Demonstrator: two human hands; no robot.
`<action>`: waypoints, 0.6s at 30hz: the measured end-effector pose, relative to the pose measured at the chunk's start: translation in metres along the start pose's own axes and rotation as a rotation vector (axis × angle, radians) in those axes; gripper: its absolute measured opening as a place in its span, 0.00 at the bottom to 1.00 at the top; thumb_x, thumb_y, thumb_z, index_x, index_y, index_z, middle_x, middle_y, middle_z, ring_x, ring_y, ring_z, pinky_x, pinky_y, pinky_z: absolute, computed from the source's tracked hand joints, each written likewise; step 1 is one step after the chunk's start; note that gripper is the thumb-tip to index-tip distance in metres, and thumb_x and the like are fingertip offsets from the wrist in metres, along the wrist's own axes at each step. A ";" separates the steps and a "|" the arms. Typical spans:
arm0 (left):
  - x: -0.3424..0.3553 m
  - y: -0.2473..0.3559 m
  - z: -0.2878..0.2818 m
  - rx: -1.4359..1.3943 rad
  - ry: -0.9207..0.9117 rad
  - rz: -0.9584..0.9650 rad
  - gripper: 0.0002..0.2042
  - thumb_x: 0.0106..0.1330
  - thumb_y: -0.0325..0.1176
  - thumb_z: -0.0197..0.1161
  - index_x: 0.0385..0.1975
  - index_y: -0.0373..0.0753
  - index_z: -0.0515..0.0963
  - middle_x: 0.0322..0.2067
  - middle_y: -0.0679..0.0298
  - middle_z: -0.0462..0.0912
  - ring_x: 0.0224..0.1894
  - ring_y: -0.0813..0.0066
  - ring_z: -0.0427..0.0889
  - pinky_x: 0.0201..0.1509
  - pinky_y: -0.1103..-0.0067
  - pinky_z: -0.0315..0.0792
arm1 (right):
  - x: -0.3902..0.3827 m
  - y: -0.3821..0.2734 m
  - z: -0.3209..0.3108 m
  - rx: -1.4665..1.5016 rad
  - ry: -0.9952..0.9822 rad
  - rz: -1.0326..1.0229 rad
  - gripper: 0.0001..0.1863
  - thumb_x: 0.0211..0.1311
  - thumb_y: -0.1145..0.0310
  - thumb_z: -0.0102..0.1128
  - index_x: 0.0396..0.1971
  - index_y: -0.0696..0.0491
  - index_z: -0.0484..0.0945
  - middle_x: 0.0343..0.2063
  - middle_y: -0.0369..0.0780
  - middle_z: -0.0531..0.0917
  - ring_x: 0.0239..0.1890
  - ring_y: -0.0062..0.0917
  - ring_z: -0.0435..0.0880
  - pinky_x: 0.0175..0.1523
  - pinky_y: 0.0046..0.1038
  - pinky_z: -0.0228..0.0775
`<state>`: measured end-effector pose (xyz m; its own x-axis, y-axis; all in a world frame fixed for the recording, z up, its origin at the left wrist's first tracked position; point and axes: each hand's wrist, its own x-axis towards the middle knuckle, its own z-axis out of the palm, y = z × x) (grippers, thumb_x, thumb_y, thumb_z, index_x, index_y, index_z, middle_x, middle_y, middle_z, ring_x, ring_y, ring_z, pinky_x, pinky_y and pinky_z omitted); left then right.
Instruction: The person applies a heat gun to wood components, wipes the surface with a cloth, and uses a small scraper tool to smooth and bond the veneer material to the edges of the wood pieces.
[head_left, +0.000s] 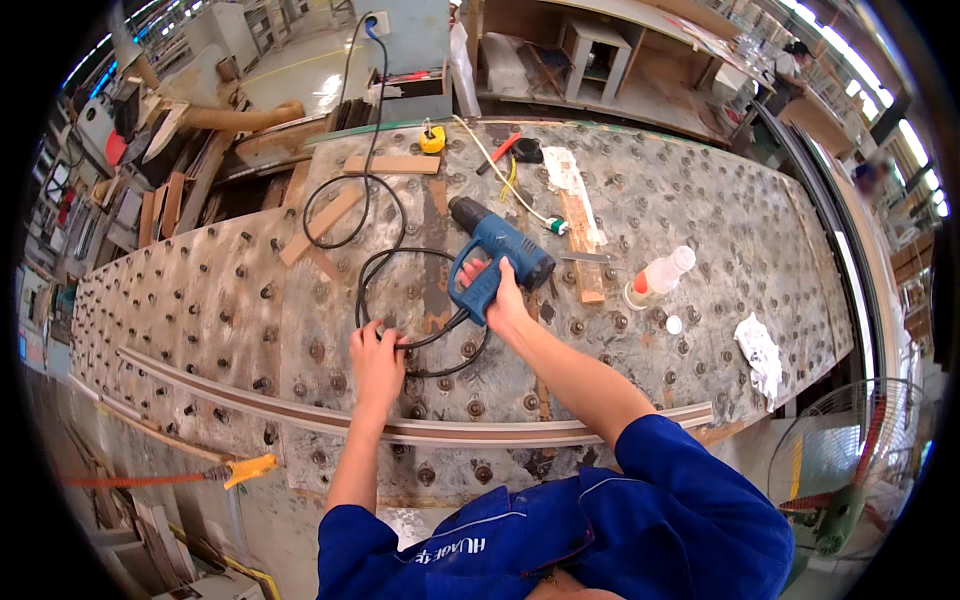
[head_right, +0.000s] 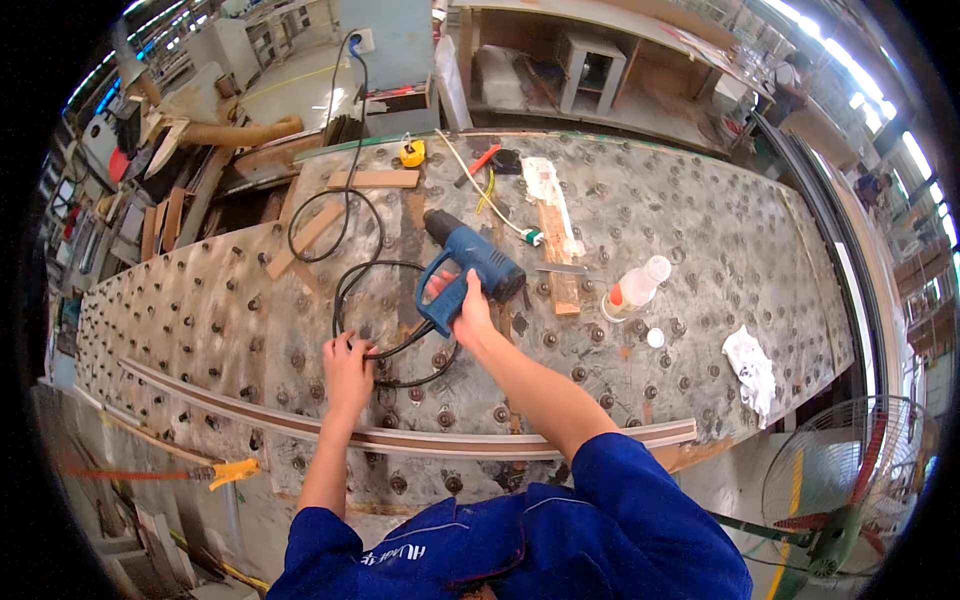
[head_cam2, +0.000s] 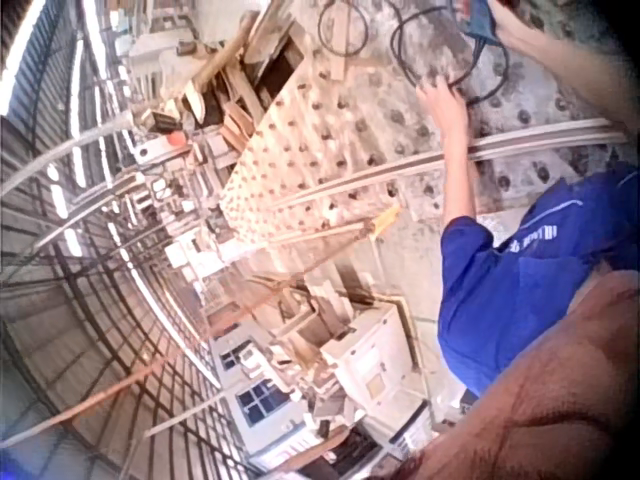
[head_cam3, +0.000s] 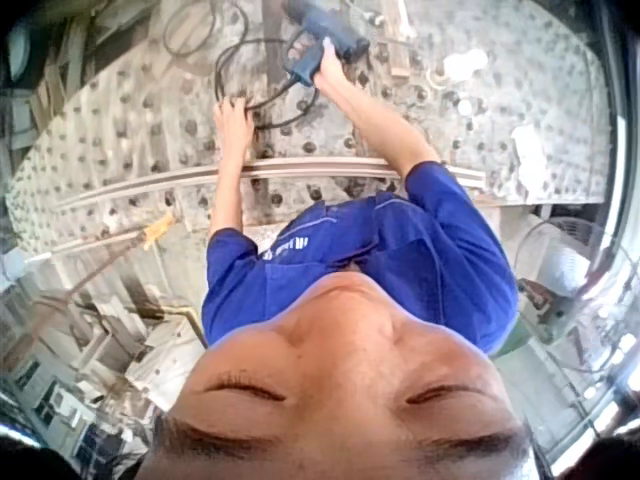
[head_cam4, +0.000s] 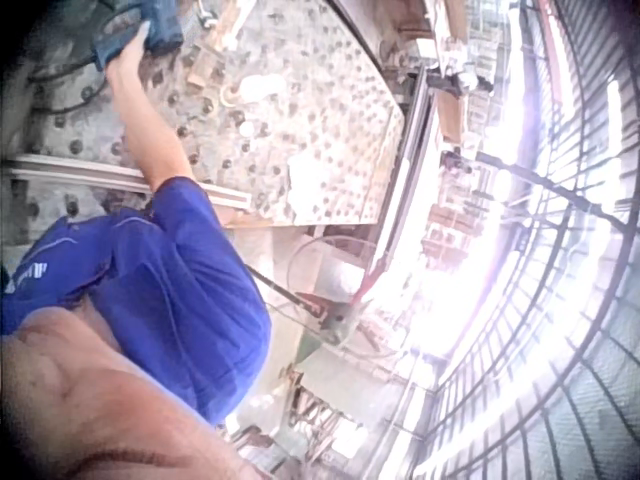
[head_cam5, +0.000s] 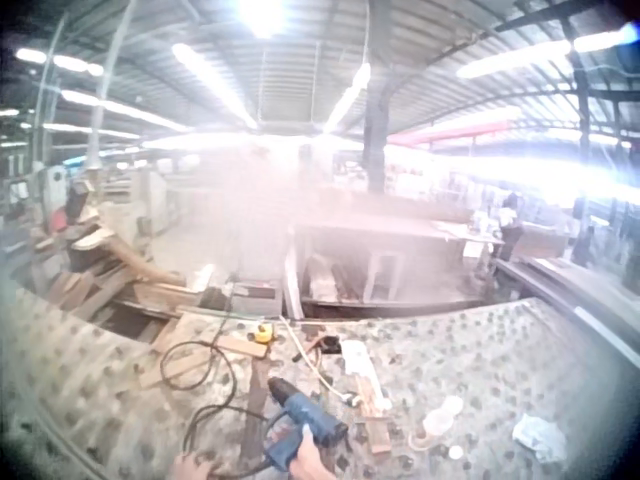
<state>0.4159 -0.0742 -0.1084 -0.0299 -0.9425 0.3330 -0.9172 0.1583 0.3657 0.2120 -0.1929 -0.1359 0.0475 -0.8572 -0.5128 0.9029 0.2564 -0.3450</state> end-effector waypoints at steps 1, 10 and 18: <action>0.005 -0.005 0.000 0.021 -0.028 0.003 0.07 0.57 0.31 0.63 0.33 0.38 0.78 0.48 0.53 0.74 0.52 0.51 0.68 0.54 0.62 0.64 | 0.009 0.002 -0.005 -0.046 -0.060 0.017 0.27 0.70 0.50 0.44 0.45 0.63 0.70 0.41 0.46 0.79 0.45 0.36 0.80 0.56 0.40 0.73; 0.009 -0.025 0.012 0.109 -0.197 0.050 0.07 0.56 0.28 0.64 0.30 0.34 0.76 0.47 0.51 0.74 0.51 0.52 0.68 0.54 0.64 0.65 | -0.054 -0.080 -0.030 -1.352 -0.228 0.153 0.21 0.71 0.56 0.44 0.37 0.61 0.76 0.28 0.44 0.84 0.24 0.30 0.84 0.31 0.32 0.78; 0.011 -0.008 0.020 0.023 -0.319 0.110 0.14 0.50 0.30 0.70 0.35 0.35 0.76 0.46 0.55 0.73 0.52 0.54 0.67 0.56 0.65 0.64 | 0.010 -0.178 -0.050 -2.088 0.246 -0.815 0.08 0.61 0.65 0.54 0.36 0.50 0.79 0.35 0.42 0.81 0.40 0.38 0.80 0.43 0.38 0.73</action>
<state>0.4147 -0.0917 -0.1246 -0.2487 -0.9654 0.0789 -0.9103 0.2608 0.3215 0.0300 -0.2248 -0.1184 -0.1681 -0.9781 0.1230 -0.8819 0.0934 -0.4622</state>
